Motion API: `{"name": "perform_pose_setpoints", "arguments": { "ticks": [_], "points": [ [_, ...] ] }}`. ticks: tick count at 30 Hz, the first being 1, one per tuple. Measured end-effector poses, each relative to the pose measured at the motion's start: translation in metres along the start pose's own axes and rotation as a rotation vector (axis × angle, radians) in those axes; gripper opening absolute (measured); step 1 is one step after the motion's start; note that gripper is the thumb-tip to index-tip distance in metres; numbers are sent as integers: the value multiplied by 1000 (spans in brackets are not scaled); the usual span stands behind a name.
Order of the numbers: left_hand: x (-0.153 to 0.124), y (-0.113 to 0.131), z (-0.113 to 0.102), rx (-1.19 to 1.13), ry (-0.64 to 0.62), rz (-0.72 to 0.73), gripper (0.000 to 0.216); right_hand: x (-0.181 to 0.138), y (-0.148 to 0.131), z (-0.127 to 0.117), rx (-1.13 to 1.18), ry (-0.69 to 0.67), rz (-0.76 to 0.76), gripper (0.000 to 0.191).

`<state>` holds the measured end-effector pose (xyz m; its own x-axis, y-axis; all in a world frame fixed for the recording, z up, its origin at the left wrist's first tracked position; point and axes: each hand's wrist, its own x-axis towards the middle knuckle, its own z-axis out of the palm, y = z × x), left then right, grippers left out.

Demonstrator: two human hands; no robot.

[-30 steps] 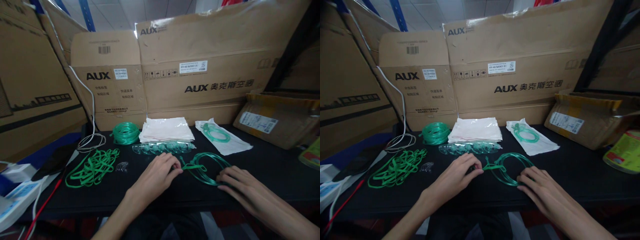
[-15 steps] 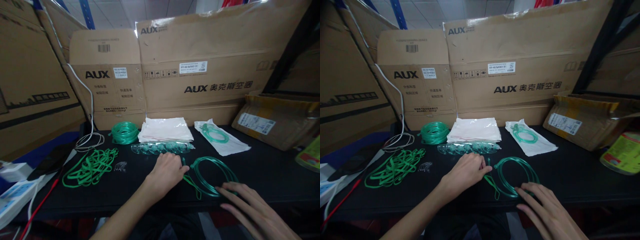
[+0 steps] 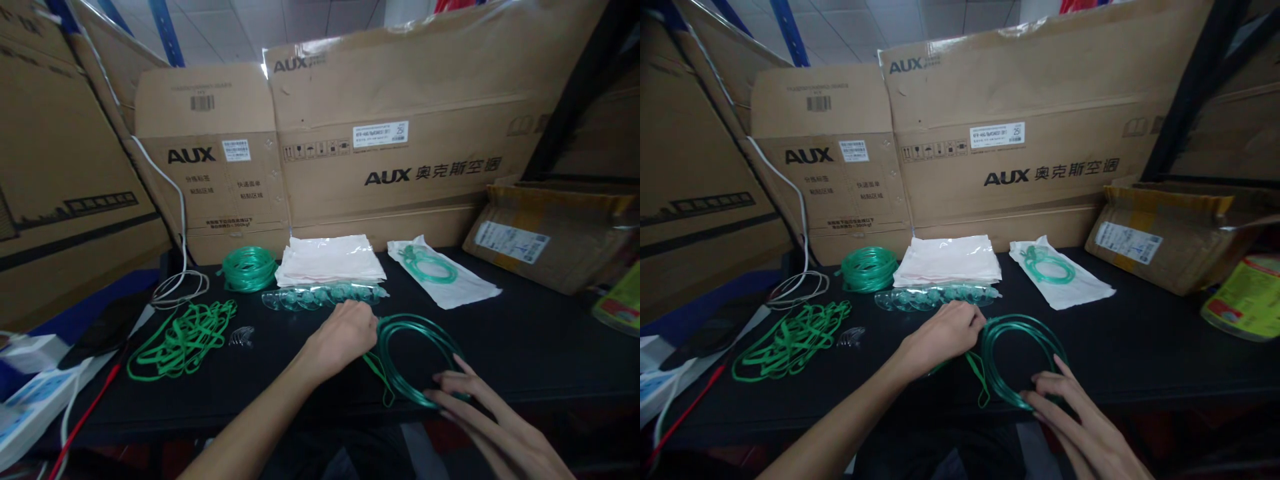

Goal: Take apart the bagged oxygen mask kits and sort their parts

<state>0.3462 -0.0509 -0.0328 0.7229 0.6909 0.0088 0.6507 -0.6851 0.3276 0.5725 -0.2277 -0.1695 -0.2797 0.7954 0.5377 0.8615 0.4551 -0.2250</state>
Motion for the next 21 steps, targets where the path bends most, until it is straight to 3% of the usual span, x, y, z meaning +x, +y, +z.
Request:
{"name": "perform_pose_setpoints", "arguments": {
  "ticks": [3,8,15,21],
  "points": [
    [4,9,1,15,12,5,56,-2,2,1,7,1,18,54],
    [1,19,5,162,69,90,29,10,-4,-3,30,62,-21,47],
    [-19,27,9,284,39,89,28,37,-26,-10,40,228,-30,38],
    [-29,37,18,372,57,71,27,23,-23,-1,-3,161,-24,46]
  ]
}}
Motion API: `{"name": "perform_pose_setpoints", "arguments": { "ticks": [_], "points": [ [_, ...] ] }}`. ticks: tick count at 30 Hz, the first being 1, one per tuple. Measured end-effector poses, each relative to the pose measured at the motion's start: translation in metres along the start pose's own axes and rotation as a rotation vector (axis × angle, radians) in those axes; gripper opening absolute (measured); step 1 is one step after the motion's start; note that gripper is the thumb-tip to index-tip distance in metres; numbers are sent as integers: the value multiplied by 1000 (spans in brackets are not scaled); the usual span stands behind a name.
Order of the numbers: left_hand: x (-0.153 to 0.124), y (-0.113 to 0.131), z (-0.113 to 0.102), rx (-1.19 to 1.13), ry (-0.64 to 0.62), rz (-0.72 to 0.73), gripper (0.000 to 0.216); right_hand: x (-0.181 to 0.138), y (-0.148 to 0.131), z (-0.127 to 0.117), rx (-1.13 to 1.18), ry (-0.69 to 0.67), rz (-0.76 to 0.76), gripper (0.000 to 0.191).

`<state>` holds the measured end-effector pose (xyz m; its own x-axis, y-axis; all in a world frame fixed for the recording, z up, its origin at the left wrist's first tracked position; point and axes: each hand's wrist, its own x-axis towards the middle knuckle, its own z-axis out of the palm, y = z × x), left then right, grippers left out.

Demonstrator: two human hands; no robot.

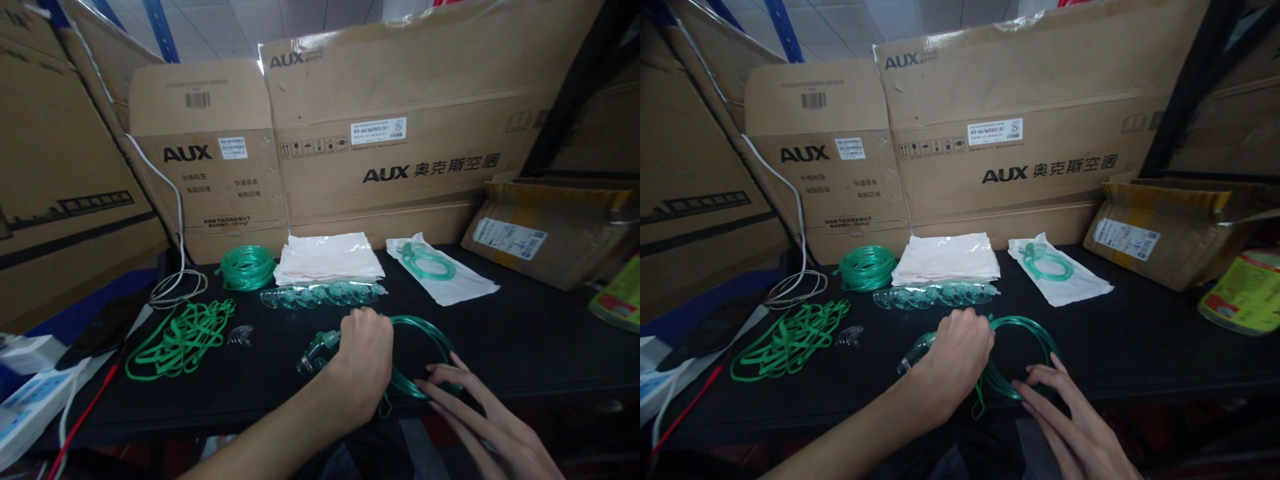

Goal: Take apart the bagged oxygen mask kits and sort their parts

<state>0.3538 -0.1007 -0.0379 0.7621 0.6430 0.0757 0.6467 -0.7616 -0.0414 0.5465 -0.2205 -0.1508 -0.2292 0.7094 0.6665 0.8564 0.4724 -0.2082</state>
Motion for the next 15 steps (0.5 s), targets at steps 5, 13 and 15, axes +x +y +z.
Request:
{"name": "perform_pose_setpoints", "arguments": {
  "ticks": [5,13,15],
  "points": [
    [29,-3,-20,-116,-158,-47,21,-4,-2,4,-45,-65,-30,54],
    [54,-12,-18,-169,-207,-32,39,5,-11,5,-51,-24,-29,49],
    [53,-14,-15,-183,-173,-14,40,13,-9,1,-34,16,5,47]
  ]
}}
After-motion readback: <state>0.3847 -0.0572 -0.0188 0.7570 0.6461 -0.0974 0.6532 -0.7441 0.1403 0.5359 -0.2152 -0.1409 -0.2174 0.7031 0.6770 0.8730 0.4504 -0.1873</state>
